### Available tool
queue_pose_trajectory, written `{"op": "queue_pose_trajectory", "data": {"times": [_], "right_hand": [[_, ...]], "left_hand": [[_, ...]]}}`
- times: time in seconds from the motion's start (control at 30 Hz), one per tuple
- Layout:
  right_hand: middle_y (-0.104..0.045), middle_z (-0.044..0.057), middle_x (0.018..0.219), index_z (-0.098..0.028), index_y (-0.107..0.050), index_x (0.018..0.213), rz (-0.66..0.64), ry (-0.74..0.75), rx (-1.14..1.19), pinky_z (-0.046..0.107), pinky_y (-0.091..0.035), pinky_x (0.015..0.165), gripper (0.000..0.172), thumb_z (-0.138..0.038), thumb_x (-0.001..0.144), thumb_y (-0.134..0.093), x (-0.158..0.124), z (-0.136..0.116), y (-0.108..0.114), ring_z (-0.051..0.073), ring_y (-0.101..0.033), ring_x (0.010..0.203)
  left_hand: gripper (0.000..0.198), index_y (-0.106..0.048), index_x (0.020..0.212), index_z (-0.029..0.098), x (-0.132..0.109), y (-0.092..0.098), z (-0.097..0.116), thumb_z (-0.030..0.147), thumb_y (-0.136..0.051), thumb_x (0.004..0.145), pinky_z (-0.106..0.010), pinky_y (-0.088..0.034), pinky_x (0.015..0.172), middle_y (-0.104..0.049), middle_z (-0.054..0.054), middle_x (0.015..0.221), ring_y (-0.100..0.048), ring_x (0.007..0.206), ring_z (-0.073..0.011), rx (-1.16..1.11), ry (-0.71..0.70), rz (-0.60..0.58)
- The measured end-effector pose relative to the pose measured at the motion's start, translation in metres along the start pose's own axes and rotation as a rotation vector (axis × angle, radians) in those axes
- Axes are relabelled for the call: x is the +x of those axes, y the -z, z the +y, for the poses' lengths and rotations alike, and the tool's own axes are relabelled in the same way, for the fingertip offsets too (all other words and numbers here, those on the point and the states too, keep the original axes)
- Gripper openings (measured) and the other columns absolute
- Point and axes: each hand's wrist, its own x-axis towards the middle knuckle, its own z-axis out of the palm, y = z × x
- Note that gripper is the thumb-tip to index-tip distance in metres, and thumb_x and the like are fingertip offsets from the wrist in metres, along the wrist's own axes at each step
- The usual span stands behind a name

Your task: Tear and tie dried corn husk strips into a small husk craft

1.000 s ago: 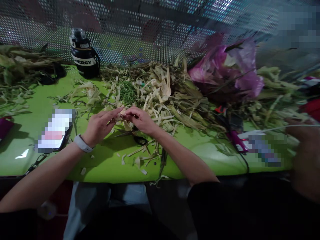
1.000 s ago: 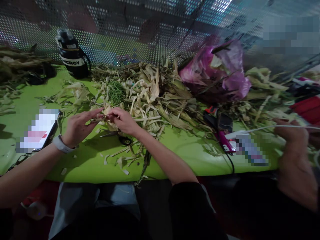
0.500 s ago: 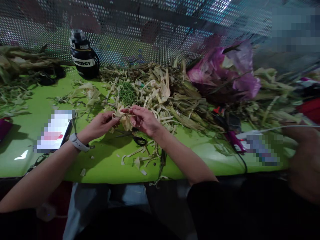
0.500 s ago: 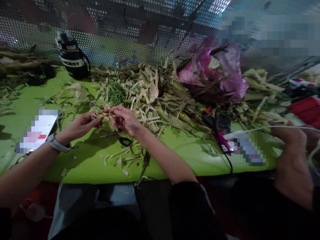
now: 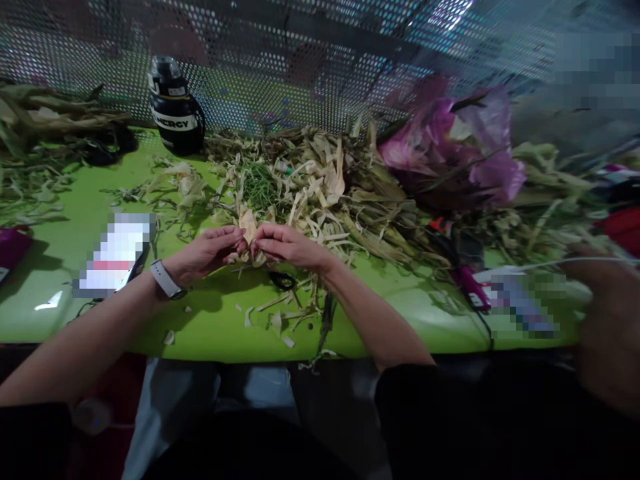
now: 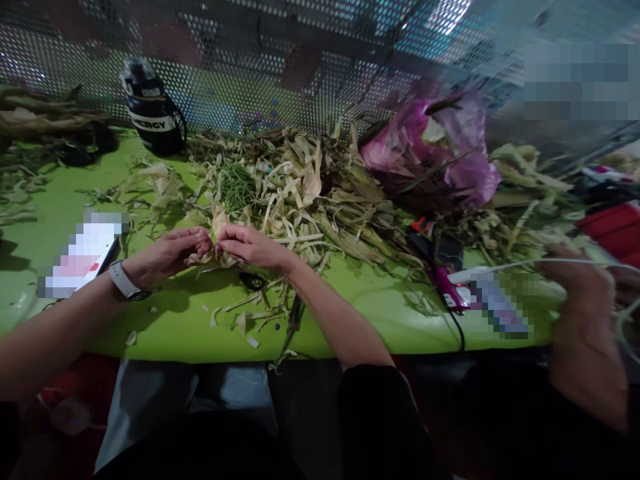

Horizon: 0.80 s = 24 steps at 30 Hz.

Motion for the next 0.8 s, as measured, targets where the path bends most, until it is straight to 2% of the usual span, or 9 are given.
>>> {"op": "queue_pose_trajectory", "data": {"times": [0.1,0.2,0.27,0.4,0.47,0.57,0.7,0.8], "right_hand": [[-0.05,-0.003,0.071,-0.015,-0.055,0.09,-0.017,0.015,-0.235,0.021,-0.034,0.054,0.013,-0.026,0.093,-0.048,-0.003,-0.006,0.001,0.008,-0.041,0.059],[-0.052,0.0,0.076,-0.014,-0.055,0.088,-0.038,0.027,-0.364,0.024,-0.037,0.061,0.012,-0.023,0.092,-0.047,-0.003,-0.008,-0.001,0.009,-0.043,0.065],[-0.051,-0.001,0.074,-0.015,-0.055,0.088,-0.038,-0.002,-0.364,0.024,-0.037,0.061,0.012,-0.024,0.092,-0.048,-0.003,-0.007,-0.003,0.01,-0.043,0.063],[-0.053,-0.001,0.07,-0.016,-0.053,0.091,0.007,-0.028,-0.177,0.025,-0.041,0.06,0.016,-0.031,0.093,-0.047,-0.003,-0.001,-0.002,0.011,-0.049,0.06],[-0.06,0.004,0.086,-0.017,-0.055,0.091,0.107,0.071,-0.181,0.029,-0.046,0.068,0.016,-0.031,0.092,-0.048,-0.004,0.001,0.0,0.013,-0.055,0.072],[-0.057,0.009,0.108,-0.017,-0.058,0.087,0.289,0.261,-0.393,0.033,-0.046,0.082,0.015,-0.029,0.092,-0.051,-0.005,0.0,0.003,0.016,-0.055,0.093],[-0.055,0.01,0.104,-0.018,-0.057,0.088,0.363,0.393,-0.623,0.036,-0.046,0.084,0.013,-0.025,0.093,-0.048,-0.005,-0.002,-0.006,0.018,-0.054,0.097],[-0.055,0.01,0.103,-0.019,-0.055,0.088,0.357,0.439,-0.698,0.04,-0.045,0.09,0.012,-0.023,0.094,-0.046,-0.004,-0.003,-0.016,0.02,-0.053,0.101]], "left_hand": [[0.022,-0.063,0.072,0.016,-0.002,-0.001,0.002,0.034,-0.073,0.078,-0.016,-0.039,0.048,-0.06,0.001,0.067,-0.048,0.054,-0.0051,0.074,0.033,0.016],[0.022,-0.064,0.072,0.014,-0.003,-0.002,0.002,0.032,-0.075,0.077,-0.014,-0.044,0.054,-0.061,0.001,0.068,-0.054,0.059,-0.0053,0.075,0.03,0.018],[0.022,-0.065,0.073,0.013,-0.001,-0.001,0.0,0.032,-0.076,0.076,-0.013,-0.045,0.056,-0.061,0.0,0.069,-0.055,0.061,-0.0051,0.07,0.042,0.02],[0.025,-0.066,0.072,0.013,0.006,0.006,-0.004,0.034,-0.078,0.074,-0.015,-0.048,0.054,-0.063,-0.002,0.068,-0.056,0.058,-0.0066,-0.012,0.05,0.059],[0.026,-0.067,0.076,0.013,0.008,0.009,-0.004,0.036,-0.079,0.071,-0.015,-0.049,0.054,-0.065,-0.003,0.071,-0.057,0.06,-0.0071,-0.067,0.027,0.069],[0.027,-0.07,0.083,0.013,0.007,0.01,-0.002,0.032,-0.082,0.068,-0.013,-0.044,0.049,-0.065,-0.002,0.074,-0.056,0.059,-0.0053,0.012,0.016,0.071],[0.031,-0.07,0.089,0.013,0.003,0.004,-0.002,0.029,-0.083,0.065,-0.013,-0.04,0.047,-0.068,-0.002,0.076,-0.057,0.058,-0.0059,0.233,-0.053,0.103],[0.029,-0.07,0.082,0.012,0.002,0.0,-0.004,0.032,-0.082,0.066,-0.015,-0.039,0.045,-0.067,-0.002,0.068,-0.055,0.052,-0.0058,0.388,-0.158,0.089]]}}
